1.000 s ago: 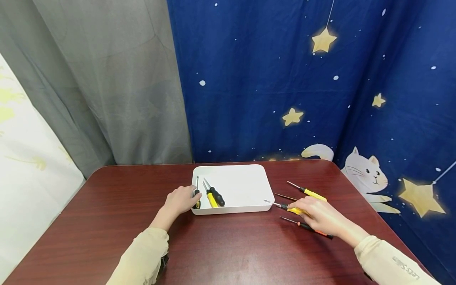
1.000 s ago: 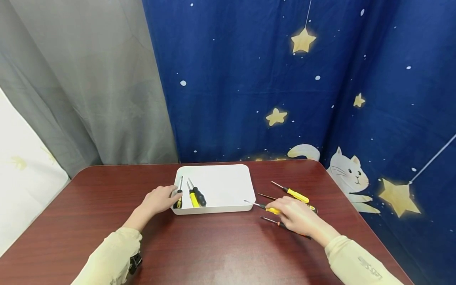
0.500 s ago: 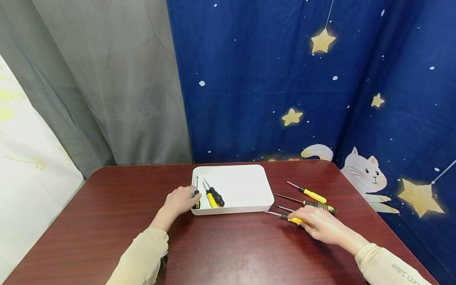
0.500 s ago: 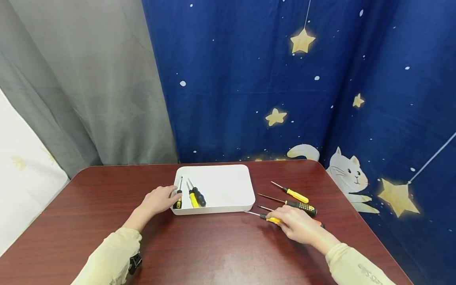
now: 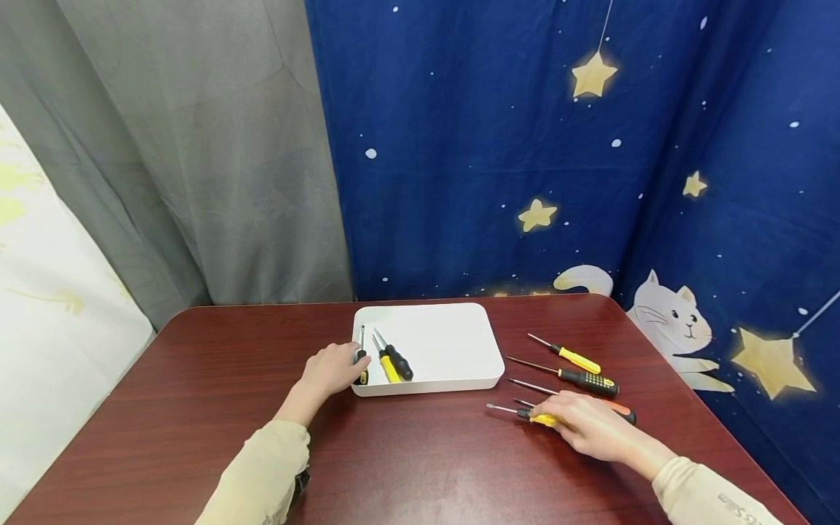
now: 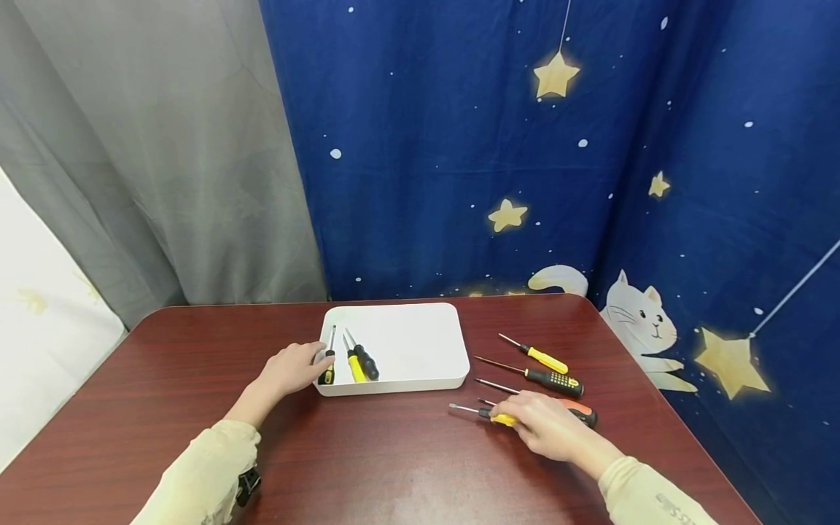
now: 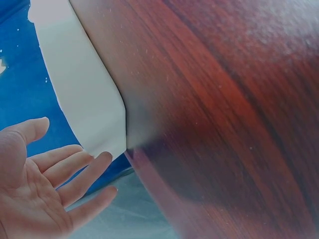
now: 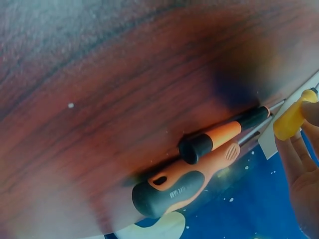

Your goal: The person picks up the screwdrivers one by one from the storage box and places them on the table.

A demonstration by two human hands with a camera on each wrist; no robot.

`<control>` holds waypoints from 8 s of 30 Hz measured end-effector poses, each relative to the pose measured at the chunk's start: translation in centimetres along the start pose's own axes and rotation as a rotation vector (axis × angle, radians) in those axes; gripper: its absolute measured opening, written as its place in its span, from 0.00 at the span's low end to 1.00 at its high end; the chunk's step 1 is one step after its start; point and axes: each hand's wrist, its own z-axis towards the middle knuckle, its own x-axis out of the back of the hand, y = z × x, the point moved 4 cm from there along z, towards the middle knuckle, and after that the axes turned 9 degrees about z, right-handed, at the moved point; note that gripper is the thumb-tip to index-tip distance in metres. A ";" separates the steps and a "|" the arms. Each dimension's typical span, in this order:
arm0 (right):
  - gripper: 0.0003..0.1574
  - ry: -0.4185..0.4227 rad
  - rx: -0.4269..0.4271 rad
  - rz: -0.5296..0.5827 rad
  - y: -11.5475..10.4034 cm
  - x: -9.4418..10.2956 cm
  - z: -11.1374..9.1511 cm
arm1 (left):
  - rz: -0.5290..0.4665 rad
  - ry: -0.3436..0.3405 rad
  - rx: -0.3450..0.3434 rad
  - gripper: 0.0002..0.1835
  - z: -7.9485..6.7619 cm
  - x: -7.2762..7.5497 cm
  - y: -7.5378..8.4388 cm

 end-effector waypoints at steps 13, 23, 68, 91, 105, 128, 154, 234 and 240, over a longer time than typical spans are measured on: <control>0.19 -0.028 0.010 0.019 0.1 -1.2 0.0 | 0.005 -0.010 0.000 0.21 0.2 -0.1 0.0; 0.20 -0.034 -0.018 0.010 0.4 -1.7 -0.2 | 0.001 -0.018 0.005 0.22 0.1 -0.1 0.0; 0.20 -0.040 -0.040 0.005 0.5 -1.5 -0.1 | -0.007 -0.007 0.000 0.19 0.1 -0.2 -0.1; 0.16 0.058 -0.094 -0.072 0.6 0.9 2.6 | -0.009 -0.006 -0.005 0.21 0.1 -0.2 -0.2; 0.16 0.097 -0.119 -0.101 0.9 2.6 5.3 | -0.011 -0.004 -0.006 0.21 0.1 -0.2 -0.2; 0.15 0.116 -0.136 -0.108 0.3 3.6 9.6 | -0.022 -0.001 -0.012 0.20 0.2 -0.3 -0.4; 0.16 0.123 -0.114 -0.066 0.7 2.2 13.4 | -0.040 -0.015 0.001 0.20 0.2 -0.3 -0.4; 0.16 0.056 -0.079 0.025 -0.2 -6.4 21.7 | -0.040 0.002 0.024 0.22 0.3 -0.6 -0.8; 0.17 0.043 -0.070 0.023 -0.3 -7.1 22.1 | -0.042 -0.006 0.024 0.22 0.3 -0.6 -0.7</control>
